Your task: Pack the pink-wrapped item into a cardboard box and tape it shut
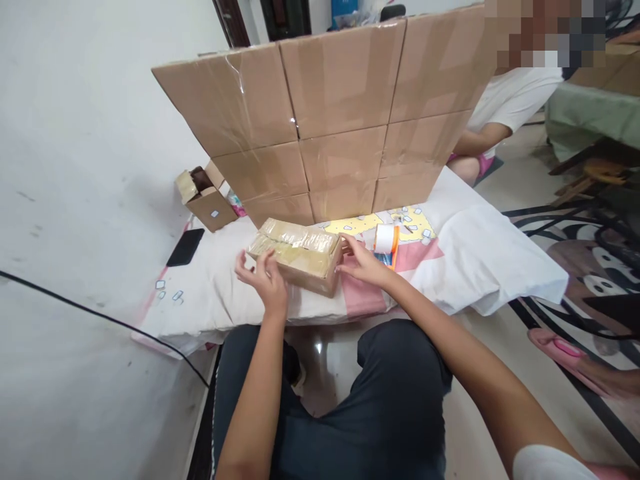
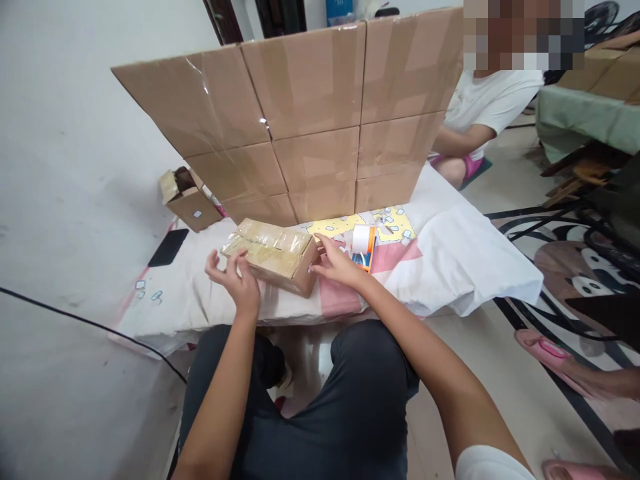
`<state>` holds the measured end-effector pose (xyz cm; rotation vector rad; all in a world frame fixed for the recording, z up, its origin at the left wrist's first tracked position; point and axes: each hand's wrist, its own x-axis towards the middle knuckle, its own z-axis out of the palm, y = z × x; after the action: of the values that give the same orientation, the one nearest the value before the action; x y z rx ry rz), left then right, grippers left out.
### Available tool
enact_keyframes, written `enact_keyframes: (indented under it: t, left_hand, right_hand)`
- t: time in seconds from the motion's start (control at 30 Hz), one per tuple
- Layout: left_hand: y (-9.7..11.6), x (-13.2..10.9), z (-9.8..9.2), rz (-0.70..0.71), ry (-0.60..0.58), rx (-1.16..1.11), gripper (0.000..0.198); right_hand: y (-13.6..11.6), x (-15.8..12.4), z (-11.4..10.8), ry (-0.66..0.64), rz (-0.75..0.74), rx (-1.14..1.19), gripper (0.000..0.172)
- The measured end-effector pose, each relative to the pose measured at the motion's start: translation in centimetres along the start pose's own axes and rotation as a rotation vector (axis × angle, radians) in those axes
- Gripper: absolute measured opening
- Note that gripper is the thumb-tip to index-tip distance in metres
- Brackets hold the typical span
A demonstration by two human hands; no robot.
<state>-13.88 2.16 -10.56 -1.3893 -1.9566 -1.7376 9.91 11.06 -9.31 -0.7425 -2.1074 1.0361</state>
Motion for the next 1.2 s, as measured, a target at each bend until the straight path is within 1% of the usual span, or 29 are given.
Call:
enact_keyframes:
  t: [0.07, 0.13, 0.2, 0.23, 0.27, 0.37, 0.53, 0.67, 0.73, 0.87, 0.97, 1.03, 1.1, 1.13, 1.2]
  left_hand:
    - [1.3, -2.9, -0.3, 0.102, -0.083, -0.043, 0.057]
    - [2.4, -5.2, -0.3, 0.199, -0.172, -0.086, 0.079]
    - [3.2, -6.4, -0.1, 0.239, -0.183, -0.064, 0.099]
    - [3.4, -6.6, 0.0, 0.242, -0.163, -0.04, 0.104]
    - [3.6, -6.6, 0.2, 0.235, -0.137, -0.019, 0.104]
    - [3.6, -6.0, 0.4, 0.212, -0.1, 0.007, 0.093]
    - [3.1, -5.7, 0.0, 0.223, -0.144, -0.004, 0.087]
    - [2.8, -5.8, -0.1, 0.235, -0.155, -0.025, 0.086]
    - [2.7, -5.9, -0.1, 0.235, -0.157, -0.037, 0.087]
    - [2.5, -6.0, -0.1, 0.226, -0.162, -0.048, 0.089]
    - [2.9, -5.6, -0.8, 0.207, -0.146, -0.074, 0.086]
    - [4.1, -4.4, -1.4, 0.233, -0.119, -0.101, 0.086]
    - [6.4, -2.8, -1.7, 0.328, -0.093, -0.139, 0.087]
    - [8.0, -2.0, -1.6, 0.388, -0.088, -0.167, 0.088]
    - [12.1, -0.8, -0.7, 0.494, -0.104, -0.258, 0.088]
  right_hand:
    - [-0.6, 0.3, 0.6, -0.038, -0.016, -0.033, 0.07]
    - [-1.1, 0.5, 1.2, -0.075, -0.04, -0.083, 0.055]
    - [-1.4, 0.8, 1.7, -0.098, -0.062, -0.123, 0.045]
    - [-1.4, 0.9, 2.0, -0.103, -0.074, -0.131, 0.042]
    - [-1.3, 1.0, 2.2, -0.108, -0.087, -0.136, 0.04]
    - [-1.0, 1.2, 2.5, -0.122, -0.116, -0.137, 0.036]
    - [-1.0, 1.3, 2.5, -0.131, -0.149, -0.153, 0.032]
    - [-0.9, 1.3, 2.4, -0.127, -0.161, -0.166, 0.03]
    - [-0.8, 1.2, 2.4, -0.127, -0.159, -0.162, 0.031]
    - [-0.9, 1.4, 2.7, -0.136, -0.12, -0.148, 0.04]
    - [-2.0, 1.7, 2.9, -0.116, -0.136, -0.142, 0.037]
    - [-3.7, 1.8, 2.5, -0.06, -0.194, -0.14, 0.035]
    - [-5.7, 1.2, 1.1, 0.061, -0.252, -0.139, 0.036]
    - [-6.8, 0.5, 0.0, 0.145, -0.273, -0.142, 0.037]
    - [-8.5, -1.9, -3.0, 0.345, -0.284, -0.164, 0.04]
